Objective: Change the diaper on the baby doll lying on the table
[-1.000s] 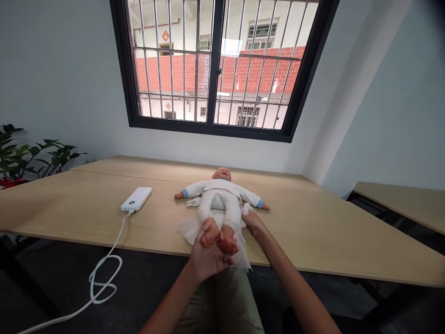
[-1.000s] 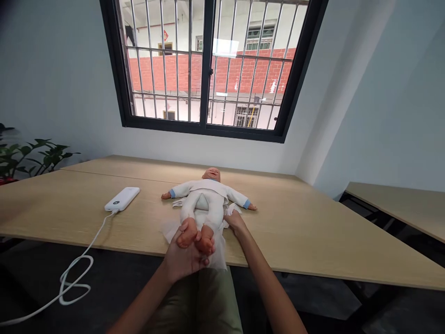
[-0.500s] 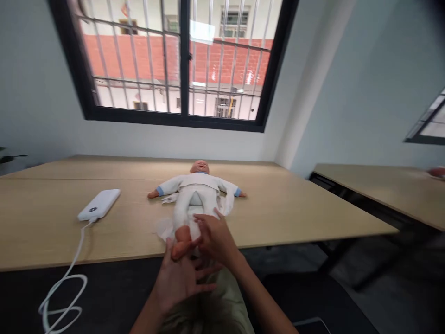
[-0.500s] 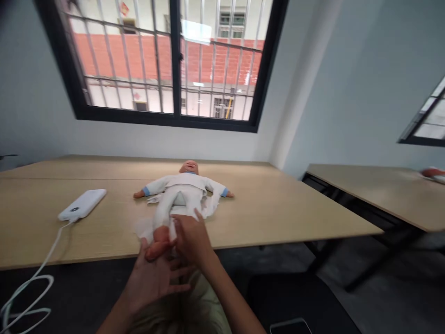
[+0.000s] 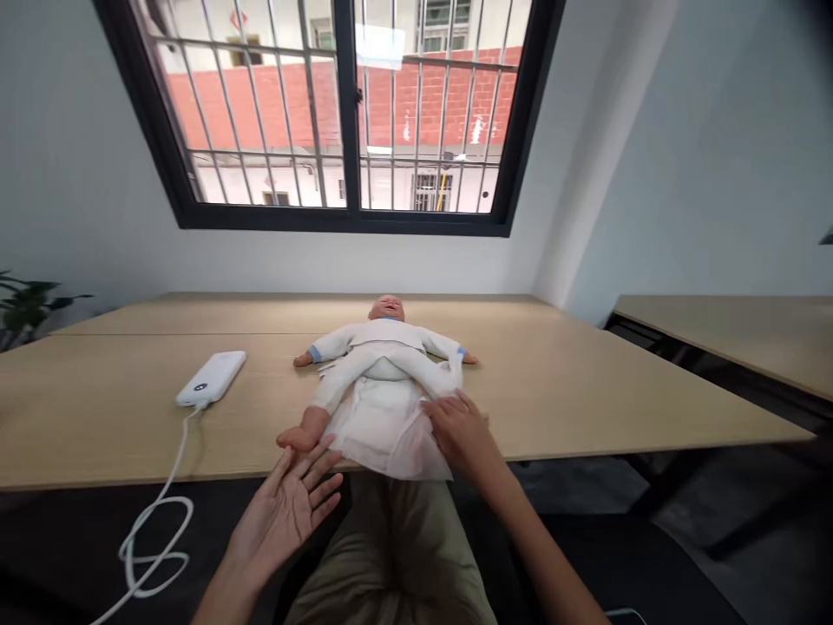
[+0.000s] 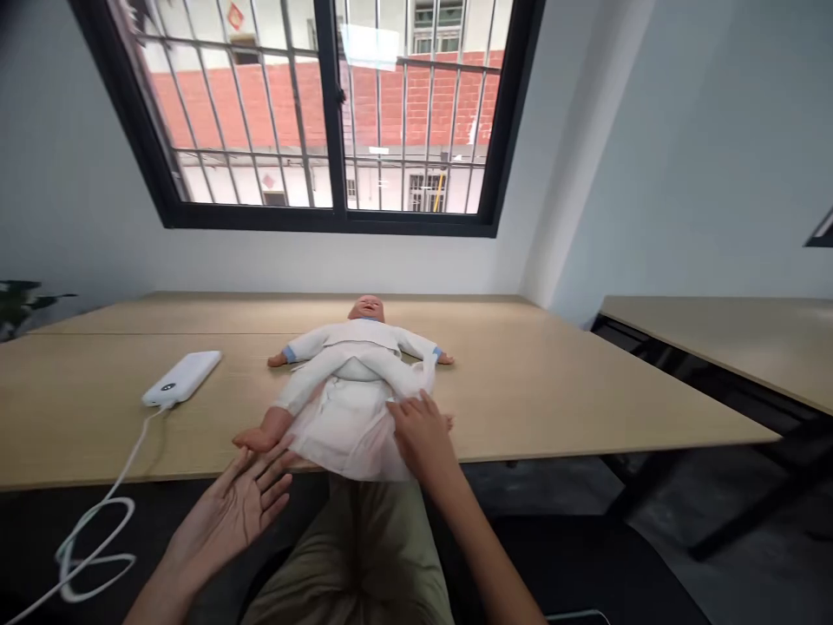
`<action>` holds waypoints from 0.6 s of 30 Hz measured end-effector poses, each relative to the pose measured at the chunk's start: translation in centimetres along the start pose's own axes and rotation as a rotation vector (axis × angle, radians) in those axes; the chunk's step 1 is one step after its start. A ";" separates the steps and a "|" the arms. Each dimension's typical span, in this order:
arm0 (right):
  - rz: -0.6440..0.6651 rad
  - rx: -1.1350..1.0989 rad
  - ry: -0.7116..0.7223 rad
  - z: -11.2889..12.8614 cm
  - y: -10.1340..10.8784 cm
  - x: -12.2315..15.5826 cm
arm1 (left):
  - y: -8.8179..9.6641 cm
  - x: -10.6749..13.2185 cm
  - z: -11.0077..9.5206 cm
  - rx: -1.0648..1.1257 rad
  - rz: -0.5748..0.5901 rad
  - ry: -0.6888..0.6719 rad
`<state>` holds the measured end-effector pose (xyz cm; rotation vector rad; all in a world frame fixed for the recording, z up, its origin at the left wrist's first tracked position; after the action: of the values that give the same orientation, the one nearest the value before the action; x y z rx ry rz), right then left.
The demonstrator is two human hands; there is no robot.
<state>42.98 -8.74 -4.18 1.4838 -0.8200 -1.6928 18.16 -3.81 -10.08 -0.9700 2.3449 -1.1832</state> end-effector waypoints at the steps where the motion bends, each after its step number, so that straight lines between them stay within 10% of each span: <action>1: -0.011 0.028 -0.002 -0.6 -0.2 -0.2 | 0.1 0.1 -0.4 -0.005 -0.062 -0.004; 13: 0.055 -0.146 0.082 1.9 -2.3 -3.0 | -3.7 -0.9 -1.4 -0.123 -0.321 -0.068; 18: -0.060 -0.506 -0.026 -0.5 -1.2 -4.3 | -3.4 -1.9 -4.0 -0.496 -0.288 -0.371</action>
<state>43.65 -4.47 -3.00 1.1454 -0.3211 -1.7978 18.63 -1.62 -4.99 -1.5792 2.2747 -0.4369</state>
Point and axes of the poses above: each hand's wrist, its own x-axis away from the middle knuckle, its own y-axis out of the back of the hand, z = x × y, the point moved 7 cm from there along -x, towards the middle knuckle, and after that the axes turned 6 degrees about -y, right-handed, at the moved point
